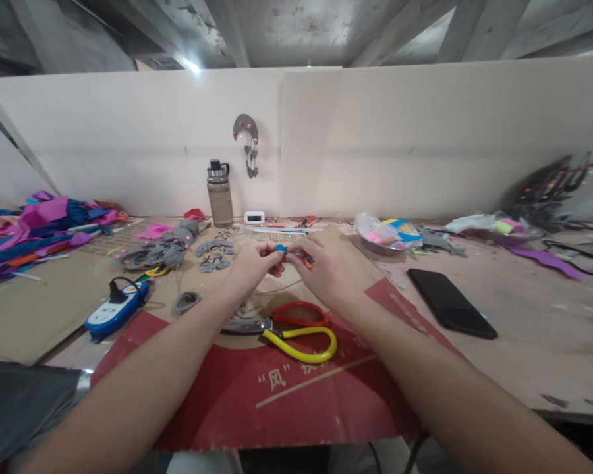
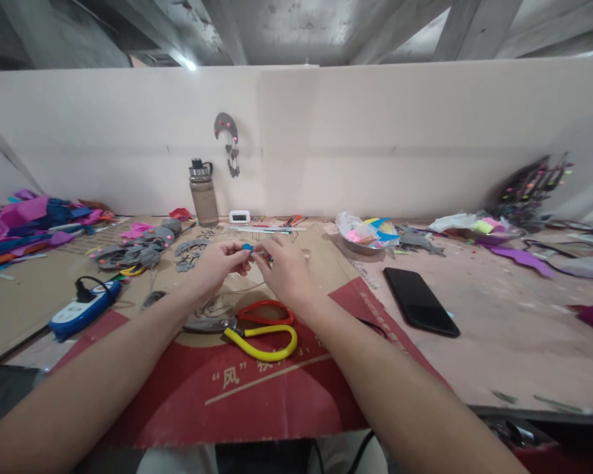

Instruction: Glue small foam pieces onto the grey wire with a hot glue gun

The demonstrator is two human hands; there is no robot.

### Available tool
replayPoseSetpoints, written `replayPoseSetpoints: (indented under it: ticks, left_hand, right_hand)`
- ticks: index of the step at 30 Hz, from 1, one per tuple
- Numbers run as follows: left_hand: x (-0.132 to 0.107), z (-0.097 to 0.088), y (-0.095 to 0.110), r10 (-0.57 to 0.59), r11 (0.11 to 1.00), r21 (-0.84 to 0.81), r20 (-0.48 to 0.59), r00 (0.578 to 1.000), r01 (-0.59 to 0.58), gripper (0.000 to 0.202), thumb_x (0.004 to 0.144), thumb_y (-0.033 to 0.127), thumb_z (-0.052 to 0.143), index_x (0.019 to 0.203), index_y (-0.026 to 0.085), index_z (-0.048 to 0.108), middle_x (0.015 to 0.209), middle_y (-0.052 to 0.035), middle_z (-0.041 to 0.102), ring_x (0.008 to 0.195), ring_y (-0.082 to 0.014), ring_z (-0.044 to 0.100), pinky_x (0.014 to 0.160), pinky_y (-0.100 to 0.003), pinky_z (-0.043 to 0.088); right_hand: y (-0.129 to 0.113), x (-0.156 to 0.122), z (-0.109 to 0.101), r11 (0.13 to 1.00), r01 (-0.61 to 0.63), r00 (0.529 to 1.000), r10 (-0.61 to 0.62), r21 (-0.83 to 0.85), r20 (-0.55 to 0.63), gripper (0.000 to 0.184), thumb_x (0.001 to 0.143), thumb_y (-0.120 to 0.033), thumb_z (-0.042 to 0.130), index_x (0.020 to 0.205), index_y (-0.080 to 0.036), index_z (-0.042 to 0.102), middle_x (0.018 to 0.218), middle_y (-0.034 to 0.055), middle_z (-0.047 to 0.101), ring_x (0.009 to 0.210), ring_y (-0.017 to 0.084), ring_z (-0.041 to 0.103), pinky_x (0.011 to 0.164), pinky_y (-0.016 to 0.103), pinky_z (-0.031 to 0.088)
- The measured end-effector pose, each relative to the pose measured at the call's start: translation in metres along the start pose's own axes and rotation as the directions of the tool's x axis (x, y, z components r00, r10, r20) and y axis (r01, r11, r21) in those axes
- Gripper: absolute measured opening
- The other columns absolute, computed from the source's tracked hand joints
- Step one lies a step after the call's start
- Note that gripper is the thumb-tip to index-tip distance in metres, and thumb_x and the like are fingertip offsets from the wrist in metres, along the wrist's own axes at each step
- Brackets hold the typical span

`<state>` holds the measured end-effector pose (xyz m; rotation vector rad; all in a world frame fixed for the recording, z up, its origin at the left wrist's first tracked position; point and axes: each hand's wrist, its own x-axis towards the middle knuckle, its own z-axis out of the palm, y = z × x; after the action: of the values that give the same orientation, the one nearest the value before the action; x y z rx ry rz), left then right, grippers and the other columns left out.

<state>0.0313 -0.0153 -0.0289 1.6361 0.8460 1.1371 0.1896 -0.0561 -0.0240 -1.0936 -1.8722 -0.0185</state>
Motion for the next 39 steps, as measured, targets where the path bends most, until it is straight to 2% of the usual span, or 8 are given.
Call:
replayPoseSetpoints:
  ticks: [3,7,13,17,22,27,32,39]
  left_hand:
    - [0.006,-0.008,0.003,0.002,1.0,-0.024,-0.14,0.99,-0.005,0.02,0.07,0.033,0.066,0.075,0.014,0.063,0.063,-0.0014,0.059,0.055,-0.0098,0.054,0.051,-0.022,0.045]
    - [0.011,-0.021,0.009,0.024,0.99,-0.127,-0.274,0.962,-0.06,0.025,0.065,0.034,0.071,0.077,0.014,0.063,0.068,-0.0009,0.058,0.054,-0.0073,0.051,0.05,-0.02,0.043]
    - [0.013,-0.028,0.01,0.079,0.978,-0.166,-0.276,0.958,-0.129,0.024,0.066,0.033,0.071,0.076,0.014,0.062,0.065,0.0016,0.056,0.052,-0.0057,0.049,0.051,-0.019,0.04]
    - [0.013,-0.024,0.005,0.102,0.985,-0.108,-0.248,0.963,-0.132,0.021,0.068,0.032,0.068,0.076,0.013,0.061,0.064,0.0009,0.057,0.053,-0.0064,0.049,0.052,-0.02,0.04]
    - [0.014,-0.023,0.002,0.101,0.982,-0.129,-0.242,0.965,-0.135,0.019,0.067,0.027,0.068,0.079,0.014,0.06,0.065,0.0012,0.058,0.053,-0.0063,0.049,0.052,-0.02,0.04]
    - [0.014,-0.026,0.002,0.09,0.976,-0.167,-0.265,0.96,-0.137,0.02,0.066,0.024,0.068,0.08,0.014,0.058,0.067,0.0017,0.057,0.053,-0.0061,0.049,0.05,-0.02,0.04]
    - [0.016,-0.03,0.002,0.027,0.958,-0.261,-0.316,0.949,-0.114,0.024,0.062,0.025,0.072,0.076,0.014,0.055,0.065,0.0008,0.058,0.051,-0.0059,0.049,0.049,-0.019,0.038]
    - [0.018,-0.034,0.0,0.02,0.961,-0.252,-0.348,0.937,-0.114,0.025,0.06,0.026,0.073,0.072,0.014,0.055,0.063,0.0021,0.055,0.05,-0.0051,0.047,0.049,-0.019,0.035]
  right_hand:
    - [0.003,0.007,-0.007,0.987,-0.126,0.992,0.127,0.1,-0.006,0.027,0.09,-0.035,0.04,0.087,-0.018,0.06,0.083,0.0043,0.063,0.075,0.016,0.056,0.067,0.026,0.041]
    - [0.03,0.014,-0.012,0.965,-0.261,0.965,0.26,-0.038,-0.016,0.027,0.087,-0.035,0.042,0.079,-0.016,0.061,0.08,0.0062,0.065,0.074,0.017,0.057,0.067,0.028,0.039]
    - [0.07,-0.002,0.014,0.821,-0.425,0.848,0.509,-0.381,0.15,0.028,0.073,-0.04,0.061,0.075,-0.013,0.061,0.067,0.014,0.062,0.061,0.023,0.058,0.06,0.034,0.041]
    - [0.07,-0.007,0.025,0.806,-0.448,0.841,0.526,-0.386,0.122,0.012,0.065,-0.015,0.061,0.076,-0.012,0.061,0.073,0.0188,0.064,0.066,0.026,0.06,0.058,0.033,0.042]
    - [0.069,0.003,0.014,0.838,-0.475,0.851,0.515,-0.27,0.103,0.012,0.066,-0.013,0.052,0.075,-0.015,0.059,0.069,0.0127,0.065,0.062,0.021,0.06,0.055,0.029,0.042]
    - [0.062,0.013,0.006,0.868,-0.465,0.874,0.482,0.172,-0.068,0.034,0.07,-0.025,0.052,0.102,-0.016,0.052,0.094,0.0092,0.065,0.079,0.019,0.061,0.067,0.029,0.047]
    - [0.04,0.013,0.001,0.798,-0.431,0.89,0.454,0.421,0.051,0.026,0.079,-0.04,0.048,0.096,-0.021,0.051,0.083,0.0021,0.062,0.066,0.015,0.058,0.061,0.028,0.046]
    - [-0.01,0.012,-0.019,0.822,-0.398,0.916,0.378,0.407,0.132,0.009,0.081,-0.029,0.047,0.085,-0.021,0.05,0.072,0.0006,0.061,0.062,0.014,0.056,0.06,0.026,0.044]
